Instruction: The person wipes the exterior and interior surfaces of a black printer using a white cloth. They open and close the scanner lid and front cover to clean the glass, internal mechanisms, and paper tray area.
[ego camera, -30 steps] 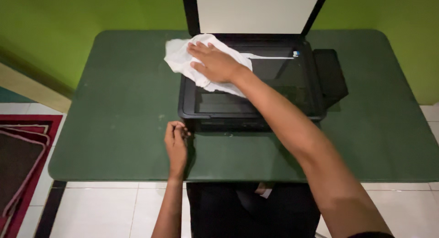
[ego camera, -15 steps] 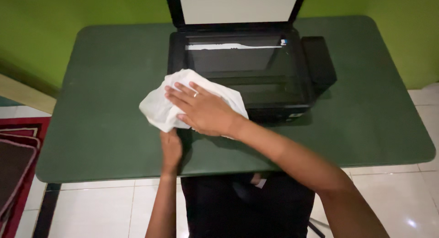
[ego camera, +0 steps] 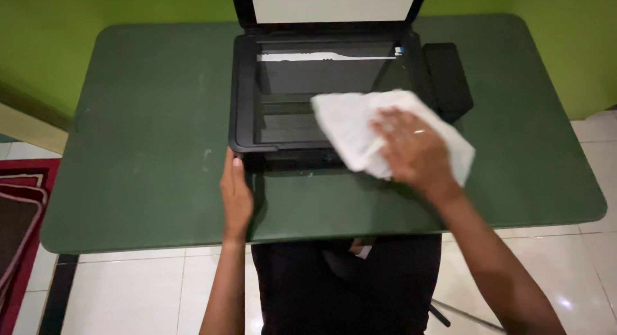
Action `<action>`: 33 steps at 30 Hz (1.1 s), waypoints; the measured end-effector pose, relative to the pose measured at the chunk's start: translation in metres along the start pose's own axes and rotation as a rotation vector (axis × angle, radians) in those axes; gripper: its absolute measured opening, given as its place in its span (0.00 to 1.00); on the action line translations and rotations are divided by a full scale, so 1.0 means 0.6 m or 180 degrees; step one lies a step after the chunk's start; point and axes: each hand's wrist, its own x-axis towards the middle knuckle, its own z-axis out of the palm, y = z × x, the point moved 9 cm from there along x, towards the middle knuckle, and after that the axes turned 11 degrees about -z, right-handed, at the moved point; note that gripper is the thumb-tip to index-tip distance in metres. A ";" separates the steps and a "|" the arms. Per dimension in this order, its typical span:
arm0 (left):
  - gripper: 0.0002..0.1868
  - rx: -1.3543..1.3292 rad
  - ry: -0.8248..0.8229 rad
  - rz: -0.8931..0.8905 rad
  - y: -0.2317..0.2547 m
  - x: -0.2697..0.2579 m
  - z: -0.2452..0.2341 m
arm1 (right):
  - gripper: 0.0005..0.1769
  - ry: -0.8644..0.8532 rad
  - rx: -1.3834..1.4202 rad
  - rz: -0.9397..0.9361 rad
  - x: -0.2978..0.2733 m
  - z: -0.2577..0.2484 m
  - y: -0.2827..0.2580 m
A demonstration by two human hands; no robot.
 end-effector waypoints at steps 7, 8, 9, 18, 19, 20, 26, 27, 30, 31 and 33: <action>0.29 -0.0119 -0.0022 0.0049 0.005 -0.001 0.001 | 0.28 -0.0230 0.0472 0.1274 -0.031 0.018 0.084; 0.29 -0.0129 -0.0034 0.0044 0.003 -0.003 0.001 | 0.30 -0.0383 0.0370 0.1251 -0.017 0.029 0.076; 0.29 -0.0142 -0.0049 0.0051 0.002 -0.002 0.003 | 0.32 -0.0526 0.0260 0.1231 0.001 0.040 0.067; 0.29 0.0185 0.0130 0.0119 -0.019 0.007 -0.003 | 0.35 -0.0686 0.0961 0.0392 0.210 0.116 -0.084; 0.29 0.0138 0.0106 0.0084 -0.020 0.006 -0.003 | 0.35 -0.0667 0.1025 0.0313 0.229 0.122 -0.097; 0.29 0.0090 0.0083 0.0050 -0.022 0.005 -0.003 | 0.35 -0.0648 0.1089 0.0233 0.247 0.129 -0.109; 0.29 -0.0034 -0.0005 0.0099 -0.011 0.001 0.001 | 0.32 -0.0570 0.1433 -0.0114 0.330 0.190 -0.138; 0.29 -0.0023 0.0001 0.0072 -0.012 0.002 0.000 | 0.32 -0.0600 0.1432 -0.0108 0.338 0.201 -0.128; 0.29 -0.0008 0.0033 0.0114 -0.011 0.002 -0.002 | 0.30 -0.0702 0.1400 -0.0105 0.359 0.226 -0.095; 0.29 -0.0034 0.0023 0.0084 -0.012 0.003 0.001 | 0.30 -0.0743 0.1358 -0.0115 0.360 0.231 -0.081; 0.29 -0.0082 0.0008 0.0022 -0.014 0.003 0.001 | 0.29 -0.0846 0.1295 -0.0070 0.355 0.237 -0.048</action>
